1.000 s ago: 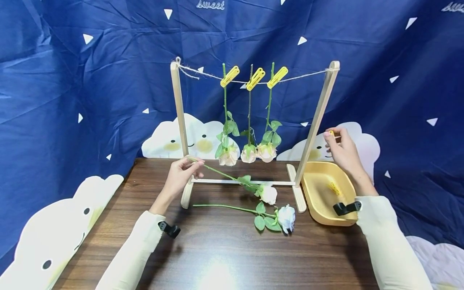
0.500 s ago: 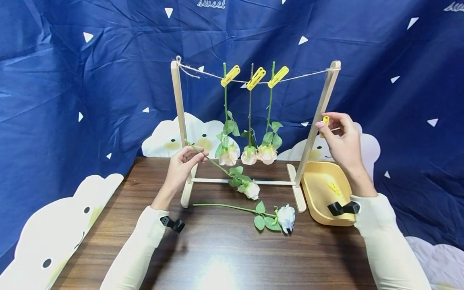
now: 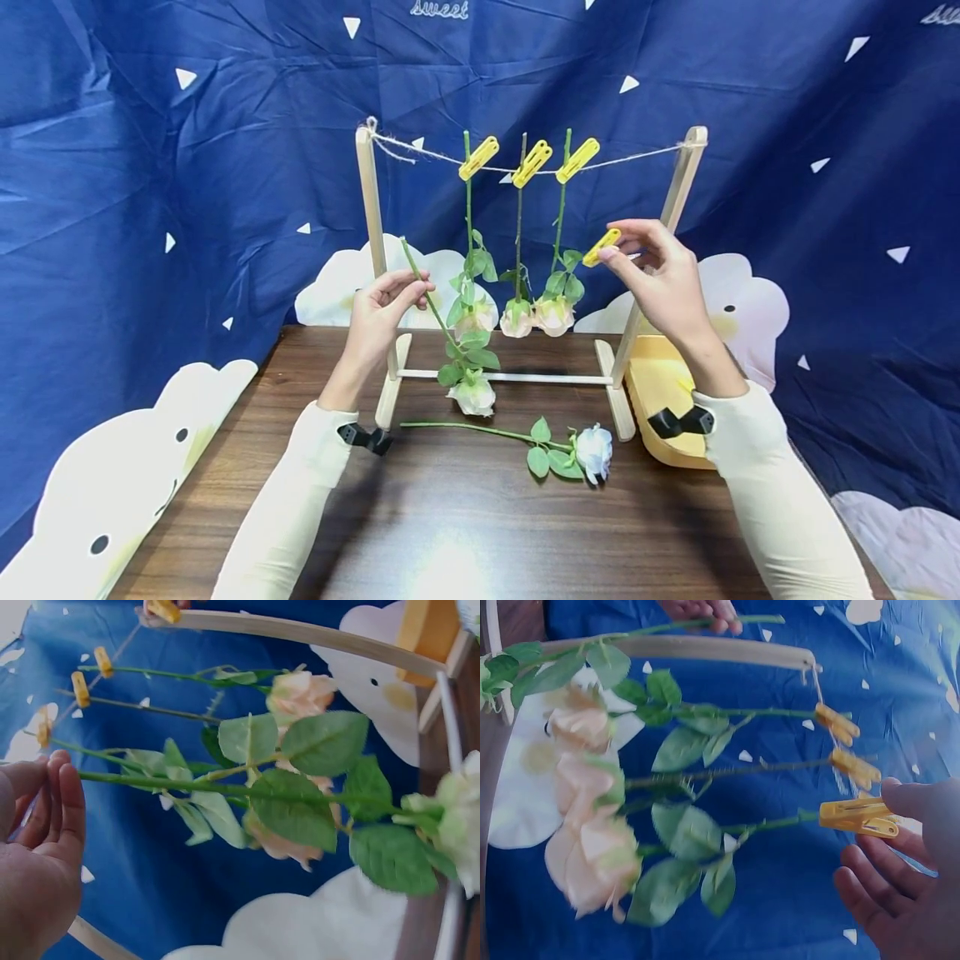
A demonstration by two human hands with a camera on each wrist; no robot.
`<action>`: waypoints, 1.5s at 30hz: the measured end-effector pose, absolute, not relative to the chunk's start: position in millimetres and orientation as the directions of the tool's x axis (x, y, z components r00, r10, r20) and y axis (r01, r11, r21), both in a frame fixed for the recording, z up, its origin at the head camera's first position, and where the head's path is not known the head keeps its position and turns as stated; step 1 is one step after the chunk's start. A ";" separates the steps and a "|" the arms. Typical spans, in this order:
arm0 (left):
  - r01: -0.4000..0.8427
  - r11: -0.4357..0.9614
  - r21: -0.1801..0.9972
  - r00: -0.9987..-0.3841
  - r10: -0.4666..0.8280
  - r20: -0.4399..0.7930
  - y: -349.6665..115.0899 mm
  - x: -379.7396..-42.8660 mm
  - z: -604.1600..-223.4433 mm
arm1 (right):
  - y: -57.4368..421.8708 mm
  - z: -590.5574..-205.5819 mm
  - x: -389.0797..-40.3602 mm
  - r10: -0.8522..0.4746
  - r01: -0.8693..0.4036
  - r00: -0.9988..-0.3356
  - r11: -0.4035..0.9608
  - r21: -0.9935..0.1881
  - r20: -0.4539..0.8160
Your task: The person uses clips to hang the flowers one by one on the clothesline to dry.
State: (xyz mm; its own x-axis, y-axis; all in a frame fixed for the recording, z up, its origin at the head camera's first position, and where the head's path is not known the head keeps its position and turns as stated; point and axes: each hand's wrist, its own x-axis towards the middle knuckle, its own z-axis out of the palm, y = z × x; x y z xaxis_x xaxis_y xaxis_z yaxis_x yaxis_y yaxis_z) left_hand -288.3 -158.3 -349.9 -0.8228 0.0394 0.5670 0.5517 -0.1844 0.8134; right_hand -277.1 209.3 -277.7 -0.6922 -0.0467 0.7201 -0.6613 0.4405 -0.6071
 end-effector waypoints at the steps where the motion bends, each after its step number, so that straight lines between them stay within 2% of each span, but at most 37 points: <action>1: 0.560 -0.183 0.808 -0.817 0.035 0.575 -157.2 -288.8 -345.9 | 205.1 -275.4 -277.5 -0.061 -0.665 -0.692 0.444 -0.601 0.720; 13: 0.695 -0.086 0.713 -0.717 -0.026 0.696 -145.2 -298.9 -298.9 | 161.2 -240.7 -279.7 -0.203 -0.707 -0.673 0.460 -0.538 0.711; 19: 0.712 -0.119 0.692 -0.701 -0.074 0.709 -139.9 -306.2 -279.0 | 137.2 -216.5 -278.8 -0.211 -0.723 -0.655 0.455 -0.520 0.726; 27: 0.688 -0.263 0.677 -0.718 -0.111 0.687 -132.8 -319.5 -259.1 | 100.9 -183.2 -281.3 -0.181 -0.744 -0.645 0.370 -0.556 0.743; 30: 0.663 -0.300 0.686 -0.741 -0.134 0.658 -129.9 -326.7 -255.0 | 88.0 -174.8 -287.4 -0.149 -0.760 -0.637 0.284 -0.584 0.756; 37: 0.612 -0.346 0.711 -0.789 -0.203 0.580 -124.8 -343.5 -252.6 | 60.3 -162.0 -305.4 -0.044 -0.722 -0.691 0.060 -0.689 0.721; 42: 0.566 -0.376 0.733 -0.824 -0.228 0.519 -123.3 -350.2 -252.0 | 40.5 -156.6 -317.4 0.022 -0.689 -0.721 0.084 -0.720 0.693; 45: 0.547 -0.386 0.742 -0.837 -0.230 0.497 -123.9 -353.1 -252.1 | 27.3 -155.8 -322.3 0.049 -0.669 -0.731 0.144 -0.729 0.680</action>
State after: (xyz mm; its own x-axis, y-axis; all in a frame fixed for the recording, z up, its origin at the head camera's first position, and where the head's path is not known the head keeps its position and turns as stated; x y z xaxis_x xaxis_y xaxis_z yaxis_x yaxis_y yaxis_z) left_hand -353.1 -123.9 -252.1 -0.8367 -0.2302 0.4970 0.5473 -0.3862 0.7425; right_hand -322.3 27.3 -155.8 -0.7314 0.0486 0.6802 -0.6688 0.1439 -0.7294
